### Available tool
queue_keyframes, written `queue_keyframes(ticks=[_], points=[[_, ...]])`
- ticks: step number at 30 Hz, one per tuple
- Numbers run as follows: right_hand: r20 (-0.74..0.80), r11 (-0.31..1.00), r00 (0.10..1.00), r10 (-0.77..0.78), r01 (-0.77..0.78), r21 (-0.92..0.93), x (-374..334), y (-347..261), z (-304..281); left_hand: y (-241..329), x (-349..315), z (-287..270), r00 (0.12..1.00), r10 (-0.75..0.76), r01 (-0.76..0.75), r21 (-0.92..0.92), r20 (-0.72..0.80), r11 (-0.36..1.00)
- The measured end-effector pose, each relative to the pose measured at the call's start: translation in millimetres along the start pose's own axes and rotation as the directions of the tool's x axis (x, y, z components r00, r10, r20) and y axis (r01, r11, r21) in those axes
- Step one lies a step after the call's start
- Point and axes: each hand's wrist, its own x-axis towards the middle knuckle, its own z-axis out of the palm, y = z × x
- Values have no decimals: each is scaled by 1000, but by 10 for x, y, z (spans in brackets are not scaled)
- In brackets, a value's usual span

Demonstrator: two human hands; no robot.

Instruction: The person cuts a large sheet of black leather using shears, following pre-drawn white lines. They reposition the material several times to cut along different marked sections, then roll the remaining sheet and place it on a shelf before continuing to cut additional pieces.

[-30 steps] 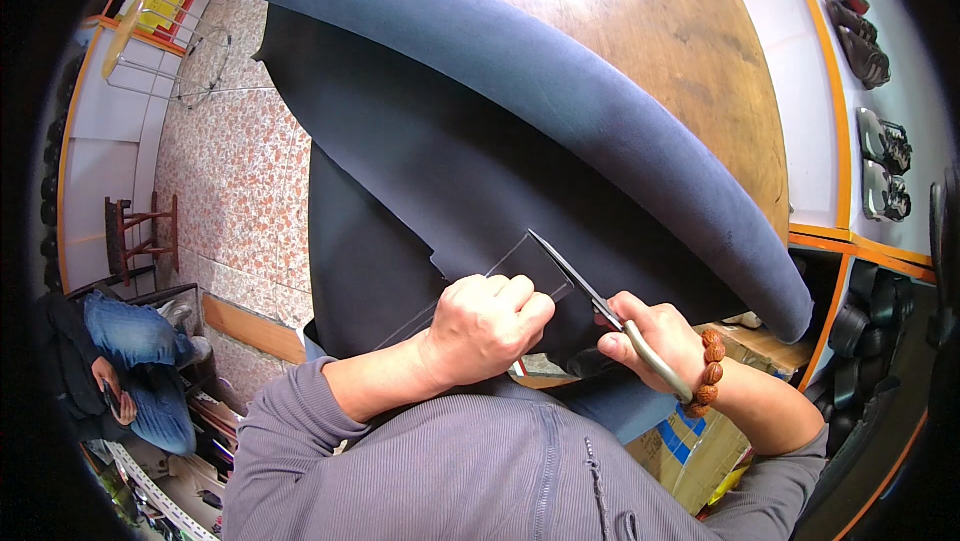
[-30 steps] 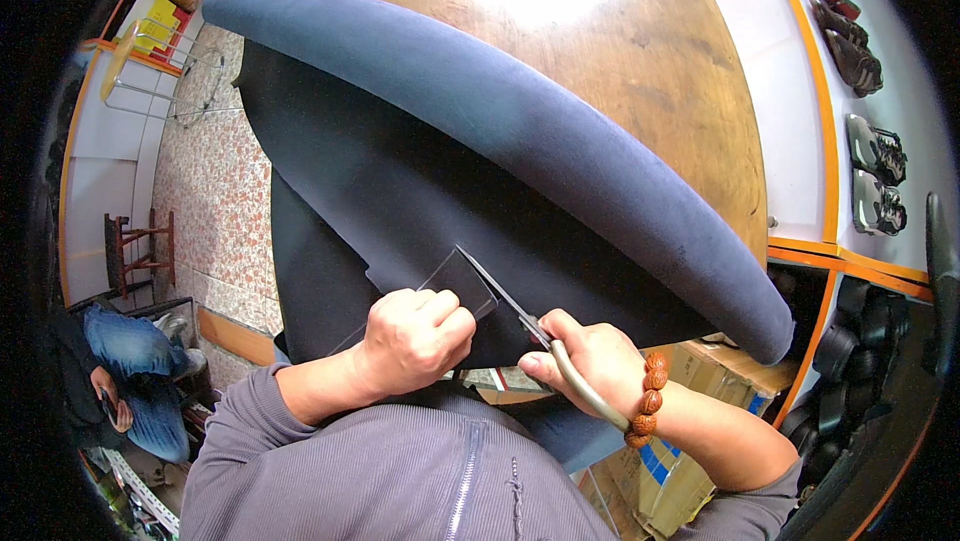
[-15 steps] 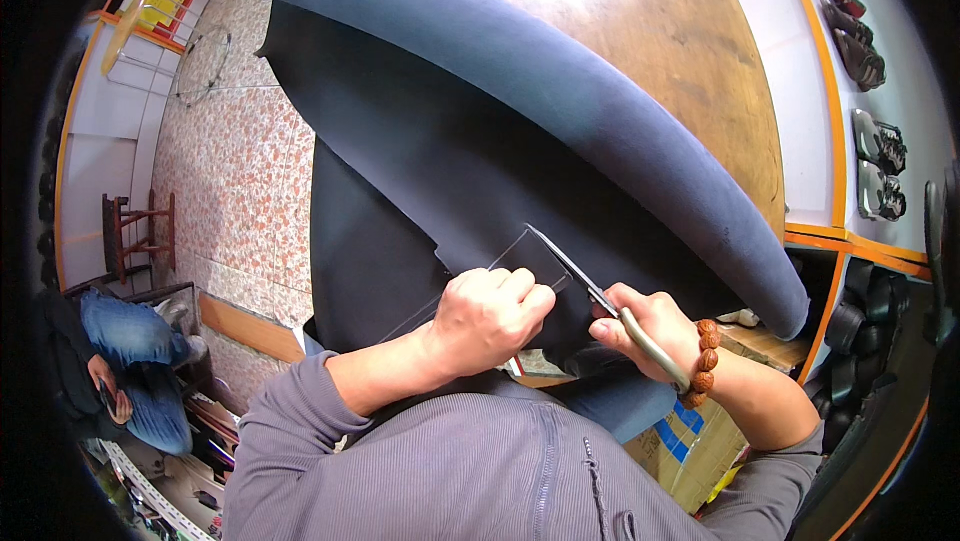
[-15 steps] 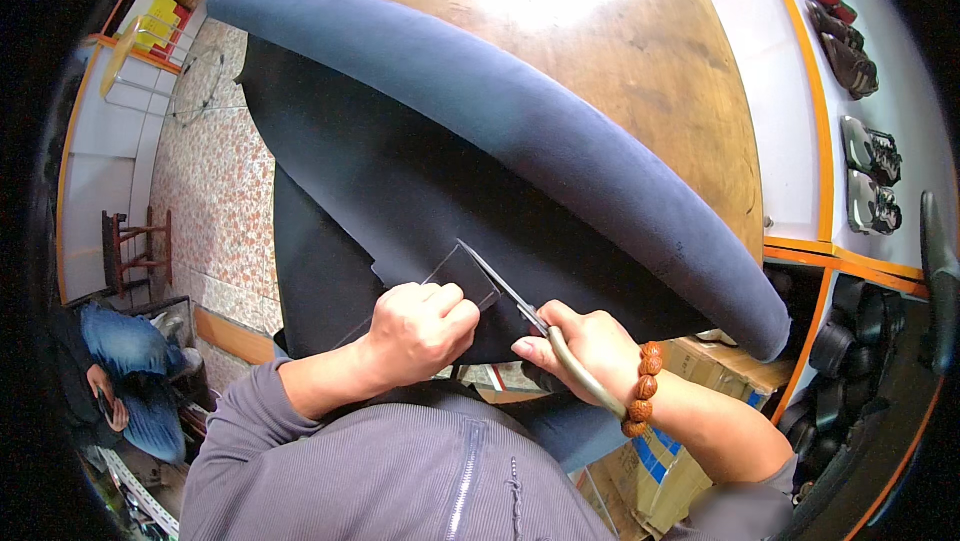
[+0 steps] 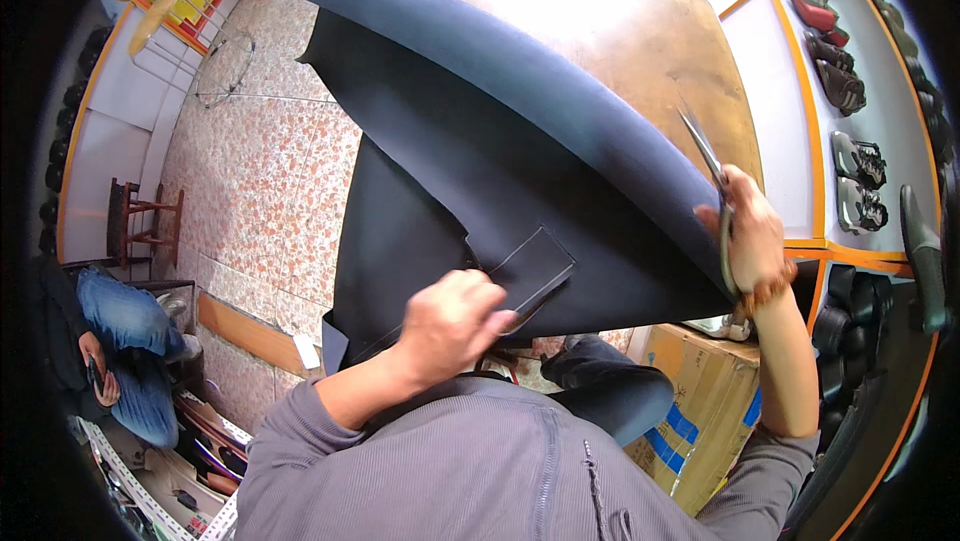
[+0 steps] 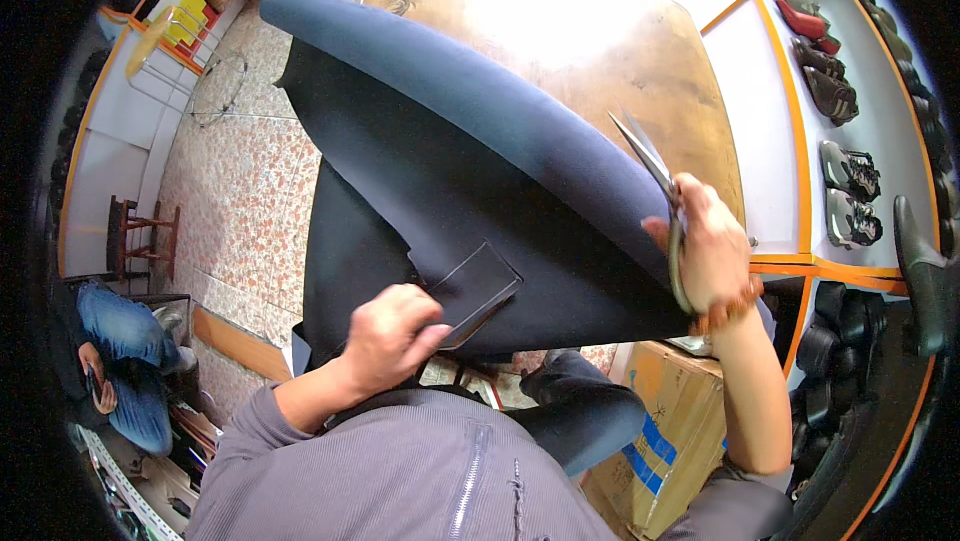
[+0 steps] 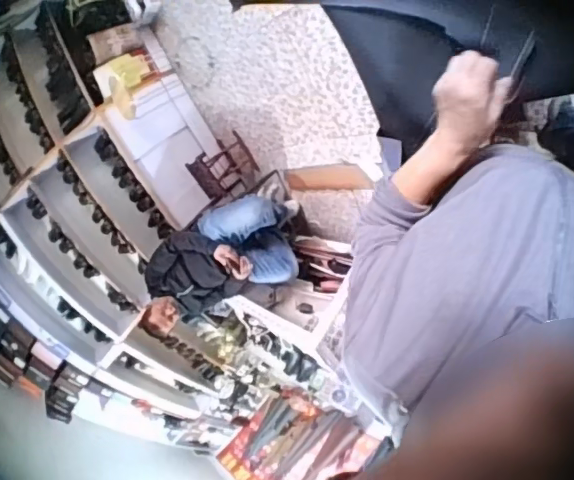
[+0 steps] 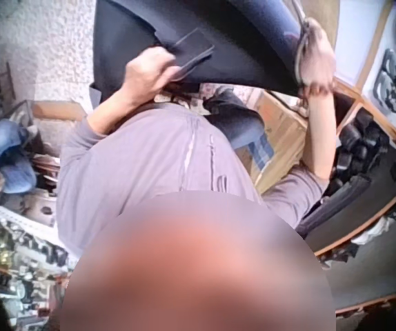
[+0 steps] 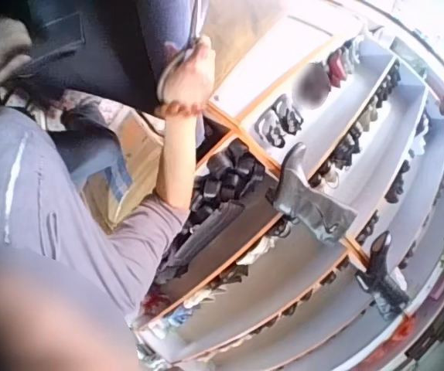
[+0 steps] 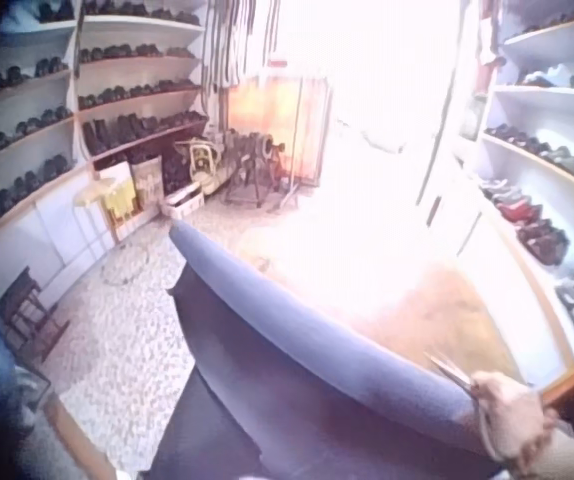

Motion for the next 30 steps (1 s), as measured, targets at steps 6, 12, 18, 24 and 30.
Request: queue_keyframes(ticks=[6, 12, 18, 24, 30], points=[[62, 996, 998, 11, -17, 91, 196, 82, 426, -80, -1076, -573, 866, -386, 411, 13, -318, 911], [162, 991, 985, 66, -84, 106, 301, -144, 427, -387, -2007, -388, 371, -915, 781, -478, -161, 401], [223, 956, 944, 243, -271, 108, 502, -153, 288, -1349, -2554, -376, 18, -859, 494, -752, 511, -437], [314, 899, 904, 289, -369, 236, 466, 131, 202, -2152, -3444, -39, -78, -829, 62, -827, 554, -558], [357, 631, 851, 385, -525, 571, -353, 632, 198, -2418, -2660, -1123, -62, -983, 44, -983, 175, -178]])
